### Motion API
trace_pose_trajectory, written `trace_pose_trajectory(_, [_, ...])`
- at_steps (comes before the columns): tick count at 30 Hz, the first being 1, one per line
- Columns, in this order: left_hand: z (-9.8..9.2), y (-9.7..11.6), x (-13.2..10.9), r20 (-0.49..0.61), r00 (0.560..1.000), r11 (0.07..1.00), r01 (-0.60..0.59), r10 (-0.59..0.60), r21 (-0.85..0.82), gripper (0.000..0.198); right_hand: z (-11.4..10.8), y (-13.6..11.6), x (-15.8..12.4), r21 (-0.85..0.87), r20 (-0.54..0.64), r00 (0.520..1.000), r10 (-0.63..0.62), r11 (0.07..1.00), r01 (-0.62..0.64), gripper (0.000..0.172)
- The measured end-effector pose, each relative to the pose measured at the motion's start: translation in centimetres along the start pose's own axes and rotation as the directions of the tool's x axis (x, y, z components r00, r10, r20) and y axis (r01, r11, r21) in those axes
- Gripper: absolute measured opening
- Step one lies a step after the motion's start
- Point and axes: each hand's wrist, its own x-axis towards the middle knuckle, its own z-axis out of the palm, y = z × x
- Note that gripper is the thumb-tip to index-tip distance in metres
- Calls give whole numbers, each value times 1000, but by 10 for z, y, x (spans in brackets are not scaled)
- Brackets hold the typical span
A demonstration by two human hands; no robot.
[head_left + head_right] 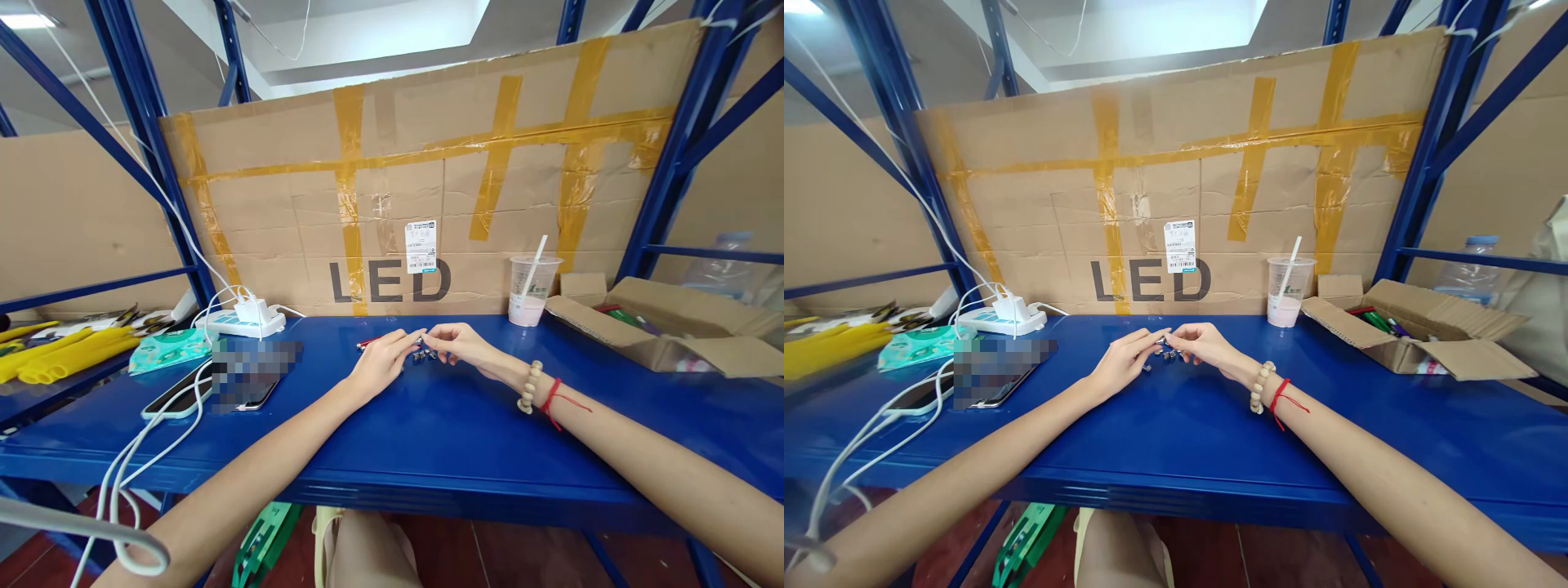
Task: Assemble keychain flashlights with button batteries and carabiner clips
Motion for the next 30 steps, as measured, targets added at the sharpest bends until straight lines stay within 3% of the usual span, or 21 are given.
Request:
trace_pose_trajectory(5, [1, 0, 3, 9, 997, 992, 80, -80, -95, 30, -1, 4, 2, -23, -4, 1000, 18, 1000, -18, 42])
trace_pose_trajectory(9, [4, -3, 6, -18, 991, 982, 131, -135, -139, 27, -2, 9, 7, -178, -96, 984, -150, 975, 131, 43])
trace_pose_trajectory(12, [6, -5, 7, -25, 985, 971, 162, -169, -177, 26, -6, 10, 8, -456, -179, 908, -378, 850, 264, 37])
trace_pose_trajectory(15, [6, -5, 7, -12, 984, 969, 173, -178, -178, 25, -10, 8, 6, -644, -130, 837, -531, 687, 336, 26])
trace_pose_trajectory(18, [5, -3, 7, 25, 984, 968, 178, -177, -179, 24, -12, 7, 5, -684, -85, 822, -563, 633, 363, 24])
trace_pose_trajectory(23, [3, 0, 7, 104, 973, 962, 219, -204, -164, 23, -12, 10, 5, -697, -64, 813, -578, 609, 378, 25])
trace_pose_trajectory(30, [3, -1, 2, 157, 975, 963, 188, -158, -196, 22, -11, 5, 1, -706, -15, 795, -606, 570, 421, 19])
